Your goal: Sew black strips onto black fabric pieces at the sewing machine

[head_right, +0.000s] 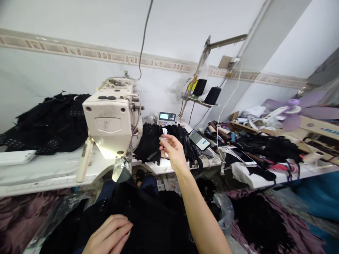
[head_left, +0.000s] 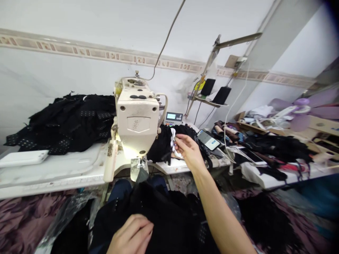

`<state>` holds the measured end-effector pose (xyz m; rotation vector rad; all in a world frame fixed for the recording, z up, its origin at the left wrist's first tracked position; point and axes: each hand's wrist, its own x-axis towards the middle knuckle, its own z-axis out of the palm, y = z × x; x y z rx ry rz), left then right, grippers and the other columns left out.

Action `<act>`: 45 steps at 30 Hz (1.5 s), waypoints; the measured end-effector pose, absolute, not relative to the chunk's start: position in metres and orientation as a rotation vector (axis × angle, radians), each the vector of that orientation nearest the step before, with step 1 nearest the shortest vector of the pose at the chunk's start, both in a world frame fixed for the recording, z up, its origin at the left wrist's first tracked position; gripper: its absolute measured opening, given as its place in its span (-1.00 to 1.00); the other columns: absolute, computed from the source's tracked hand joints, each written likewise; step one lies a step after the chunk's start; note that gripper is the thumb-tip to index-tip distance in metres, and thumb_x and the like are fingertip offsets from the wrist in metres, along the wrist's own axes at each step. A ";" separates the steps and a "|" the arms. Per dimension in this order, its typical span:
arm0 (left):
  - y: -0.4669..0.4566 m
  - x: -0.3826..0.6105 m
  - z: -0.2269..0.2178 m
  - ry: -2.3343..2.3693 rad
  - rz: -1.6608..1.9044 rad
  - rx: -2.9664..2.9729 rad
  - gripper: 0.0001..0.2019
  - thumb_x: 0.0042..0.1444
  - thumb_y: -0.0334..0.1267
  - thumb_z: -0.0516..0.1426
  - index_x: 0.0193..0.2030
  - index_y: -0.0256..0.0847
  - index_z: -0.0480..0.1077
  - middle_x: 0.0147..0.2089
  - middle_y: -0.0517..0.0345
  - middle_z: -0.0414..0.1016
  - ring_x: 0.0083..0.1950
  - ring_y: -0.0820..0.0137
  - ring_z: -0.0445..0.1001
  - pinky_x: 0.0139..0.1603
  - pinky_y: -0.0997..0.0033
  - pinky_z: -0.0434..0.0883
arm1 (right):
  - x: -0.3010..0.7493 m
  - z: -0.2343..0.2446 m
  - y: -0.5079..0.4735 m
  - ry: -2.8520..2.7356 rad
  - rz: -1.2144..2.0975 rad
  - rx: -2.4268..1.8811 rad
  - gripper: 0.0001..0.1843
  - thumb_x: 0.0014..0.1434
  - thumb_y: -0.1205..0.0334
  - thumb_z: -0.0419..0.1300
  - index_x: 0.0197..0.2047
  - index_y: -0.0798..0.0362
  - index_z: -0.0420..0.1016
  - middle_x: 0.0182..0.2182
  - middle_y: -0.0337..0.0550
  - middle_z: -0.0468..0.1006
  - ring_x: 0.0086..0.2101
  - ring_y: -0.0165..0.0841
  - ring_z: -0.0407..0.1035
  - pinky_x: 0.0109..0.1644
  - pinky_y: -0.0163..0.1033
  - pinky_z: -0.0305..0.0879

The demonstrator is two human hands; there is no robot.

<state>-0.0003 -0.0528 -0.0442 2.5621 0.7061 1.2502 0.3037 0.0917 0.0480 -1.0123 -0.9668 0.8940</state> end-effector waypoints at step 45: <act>-0.003 0.019 -0.008 1.221 1.460 2.801 -0.62 0.38 -0.40 0.27 0.30 -0.31 0.44 0.17 -0.15 0.62 0.27 0.08 0.53 0.34 0.03 0.45 | 0.224 0.028 -0.031 -1.564 1.662 -1.085 -0.59 0.22 -0.15 0.47 -0.33 0.07 0.74 -0.46 -0.15 0.69 -0.64 -0.47 0.36 -0.52 -0.35 0.20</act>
